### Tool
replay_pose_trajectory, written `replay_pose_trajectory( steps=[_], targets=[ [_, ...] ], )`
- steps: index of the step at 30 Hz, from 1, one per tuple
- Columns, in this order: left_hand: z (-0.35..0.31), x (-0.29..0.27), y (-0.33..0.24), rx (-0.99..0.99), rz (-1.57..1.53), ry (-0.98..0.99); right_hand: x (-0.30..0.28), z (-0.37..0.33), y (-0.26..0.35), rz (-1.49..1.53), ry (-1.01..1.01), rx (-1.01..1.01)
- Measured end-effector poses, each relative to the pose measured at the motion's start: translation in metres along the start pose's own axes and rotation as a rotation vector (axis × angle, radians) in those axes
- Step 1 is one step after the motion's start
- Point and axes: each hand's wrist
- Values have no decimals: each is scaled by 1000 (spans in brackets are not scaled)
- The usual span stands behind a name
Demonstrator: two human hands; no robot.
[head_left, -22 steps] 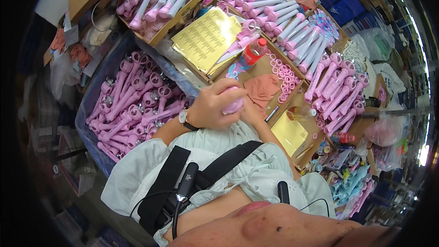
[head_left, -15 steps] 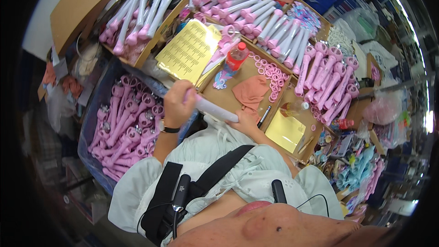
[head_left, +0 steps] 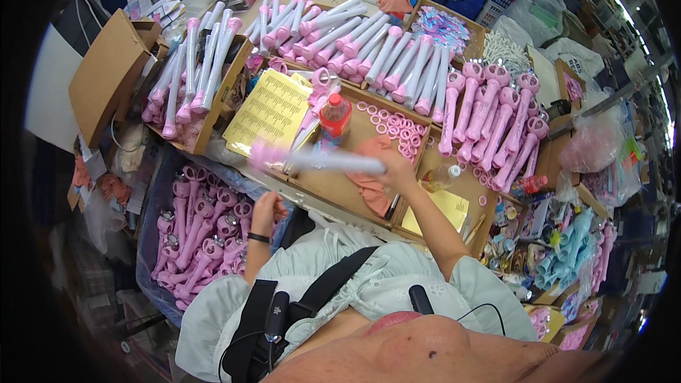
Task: The person assembles pink and white baton-like objects by inserting a white rod into a pink spherical head. They repeatedly pick up components, align and insert them, then place the assembled batons into a nearby bin. The person also retrieves more components from a large crate and continues the assembly process.
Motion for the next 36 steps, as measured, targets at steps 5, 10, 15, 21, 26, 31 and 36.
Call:
replay_pose_trajectory(
  steps=[5, 10, 15, 21, 26, 31, 36],
  targets=[
    [-22, 34, 26, 76, 219, -80, 22, 75, -121, 258, -363, 743],
    [-71, 30, 41, 414, 1200, -306, 45, 132, -262, 480, -328, 1057],
    [-107, 32, 73, 157, 1181, -338, 79, 158, -314, 215, -443, 1083],
    [-106, 26, 98, 216, 1203, -217, 82, 130, -261, 190, -499, 754],
    [-100, 7, 108, 356, 1199, -242, 74, 55, -186, 462, -377, 553],
    [-134, -21, 148, 192, 1164, -217, 112, -84, -61, 485, -115, 673],
    [-210, -74, 206, 12, 1054, -441, 192, -156, 74, 719, 545, 528]
  ],
)
Point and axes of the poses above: each hand's wrist, its own z-axis towards the middle knuckle, its own x-axis out of the palm, y = z × x, and after that the axes turned 6 degrees about z, right-handed
